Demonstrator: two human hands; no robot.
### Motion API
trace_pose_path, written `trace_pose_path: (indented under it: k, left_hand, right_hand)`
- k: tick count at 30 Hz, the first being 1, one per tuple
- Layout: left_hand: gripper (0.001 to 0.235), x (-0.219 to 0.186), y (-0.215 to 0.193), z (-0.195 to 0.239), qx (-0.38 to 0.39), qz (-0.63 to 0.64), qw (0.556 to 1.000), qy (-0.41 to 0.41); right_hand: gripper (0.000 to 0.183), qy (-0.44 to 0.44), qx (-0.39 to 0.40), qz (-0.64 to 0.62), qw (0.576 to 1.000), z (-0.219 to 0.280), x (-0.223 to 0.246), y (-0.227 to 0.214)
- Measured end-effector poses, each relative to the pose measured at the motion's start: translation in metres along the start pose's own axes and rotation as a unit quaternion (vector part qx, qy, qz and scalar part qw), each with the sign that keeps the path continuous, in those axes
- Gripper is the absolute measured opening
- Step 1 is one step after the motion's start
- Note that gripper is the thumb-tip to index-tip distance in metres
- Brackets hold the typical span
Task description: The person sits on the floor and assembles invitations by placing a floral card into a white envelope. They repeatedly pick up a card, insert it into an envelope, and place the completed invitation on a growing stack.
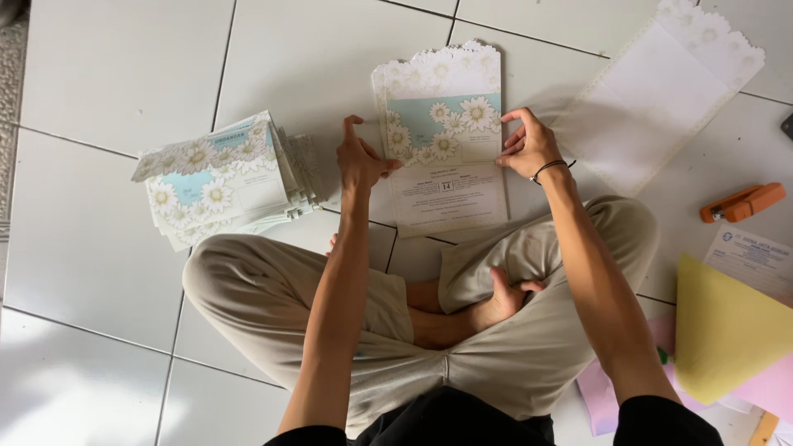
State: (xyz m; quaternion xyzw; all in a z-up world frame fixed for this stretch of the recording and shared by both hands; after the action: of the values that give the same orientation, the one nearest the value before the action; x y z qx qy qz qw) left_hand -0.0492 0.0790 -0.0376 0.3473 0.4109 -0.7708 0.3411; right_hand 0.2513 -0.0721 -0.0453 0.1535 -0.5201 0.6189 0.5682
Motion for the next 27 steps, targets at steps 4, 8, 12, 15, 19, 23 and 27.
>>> trace_pose_path:
  k: [4,8,12,15,19,23,27]
  left_hand:
    - [0.098,0.008,0.003,0.003,-0.035,-0.062,0.997,-0.038]
    - [0.090,0.015,0.005,0.017,-0.080,-0.080,0.993,-0.034]
    - [0.075,0.018,0.010,0.036,-0.090,-0.066,0.992,0.058]
    - [0.080,0.017,0.008,0.048,-0.087,-0.039,0.992,0.083]
    - [0.062,0.000,0.004,0.041,-0.133,-0.013,0.984,0.118]
    - [0.051,0.002,0.007,0.021,-0.105,0.052,0.987,0.114]
    - [0.074,0.008,0.013,0.002,-0.086,0.035,0.995,0.025]
  right_hand:
    - [0.076,-0.019,-0.025,0.045,0.999,0.007,0.004,-0.002]
    - [0.074,-0.274,-0.014,0.265,0.924,0.021,0.042,0.020]
    - [0.040,-0.309,0.111,0.357,0.875,0.012,0.054,0.047]
    - [0.054,-0.322,0.176,0.428,0.826,0.018,0.063,0.055]
    - [0.077,-0.364,0.084,0.593,0.713,0.022,0.048,0.086]
    - [0.041,-0.457,-0.011,0.468,0.756,0.061,0.031,0.092]
    - [0.043,-0.426,-0.006,0.436,0.793,0.088,0.008,0.090]
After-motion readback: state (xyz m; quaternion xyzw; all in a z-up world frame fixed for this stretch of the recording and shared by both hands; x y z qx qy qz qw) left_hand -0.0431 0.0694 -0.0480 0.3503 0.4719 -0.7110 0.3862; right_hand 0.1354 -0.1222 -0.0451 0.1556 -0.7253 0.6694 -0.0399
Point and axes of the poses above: each hand's wrist, its own z-axis away from the middle knuckle, its own y-axis out of the palm, x = y × z, the point moved 6 cm from there along -z, towards the middle knuckle
